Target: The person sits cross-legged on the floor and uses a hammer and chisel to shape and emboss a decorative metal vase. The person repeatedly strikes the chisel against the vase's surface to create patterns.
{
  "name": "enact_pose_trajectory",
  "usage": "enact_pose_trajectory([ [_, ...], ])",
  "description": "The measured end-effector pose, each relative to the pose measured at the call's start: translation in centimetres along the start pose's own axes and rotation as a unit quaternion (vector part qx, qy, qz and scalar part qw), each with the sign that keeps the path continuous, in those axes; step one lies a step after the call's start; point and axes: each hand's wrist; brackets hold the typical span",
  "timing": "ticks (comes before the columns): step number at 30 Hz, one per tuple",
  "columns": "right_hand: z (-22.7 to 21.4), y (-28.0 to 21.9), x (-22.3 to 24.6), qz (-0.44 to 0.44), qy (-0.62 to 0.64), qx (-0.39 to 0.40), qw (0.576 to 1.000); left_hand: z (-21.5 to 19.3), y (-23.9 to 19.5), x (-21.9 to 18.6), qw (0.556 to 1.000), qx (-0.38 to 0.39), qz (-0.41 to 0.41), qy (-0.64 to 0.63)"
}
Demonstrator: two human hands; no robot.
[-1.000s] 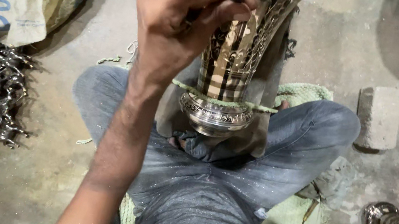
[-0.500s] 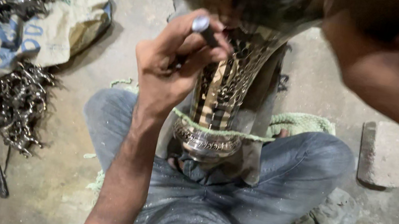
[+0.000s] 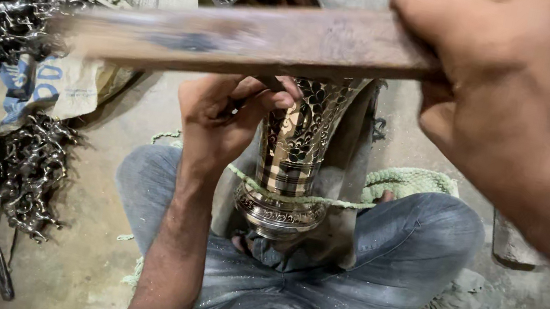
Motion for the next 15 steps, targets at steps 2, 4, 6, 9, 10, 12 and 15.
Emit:
enact_pose_trajectory([
  [2, -0.4, 0.4, 0.6, -0.018, -0.036, -0.009, 0.999, -0.3, 0.0, 0.3, 1.0, 0.011, 0.004, 0.002],
  [4, -0.9, 0.5, 1.0, -0.022, -0.095, 0.0, 0.995, -0.6, -0.1, 0.8, 0.999, 0.018, 0.025, 0.022],
  [6, -0.7, 0.9, 1.3, -0.028, -0.114, -0.022, 0.993, -0.7, -0.3, 1.2, 0.999, 0.011, -0.012, -0.038],
  [9, -0.8, 0.4, 1.3, -0.032, -0.21, -0.002, 0.977, -0.8, -0.4, 1.6, 0.999, 0.013, -0.003, -0.032],
  [10, -0.6, 0.5, 1.2, -0.037, -0.212, -0.013, 0.977, -0.9, -0.4, 1.7, 1.0, 0.015, 0.011, -0.012],
  [12, -0.3, 0.8, 1.3, -0.052, -0.17, -0.063, 0.982, -1.0, -0.4, 1.6, 0.994, 0.008, -0.022, -0.104],
  [15, -0.8, 0.7, 1.7, -0.043, -0.22, -0.019, 0.974, -1.1, -0.4, 1.4, 0.998, 0.025, -0.006, -0.063],
])
Point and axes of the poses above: each hand's wrist, its own y-axis towards the middle knuckle, its own z-axis out of the palm, x = y × z, and after that the axes turned 5 degrees about -y, right-handed
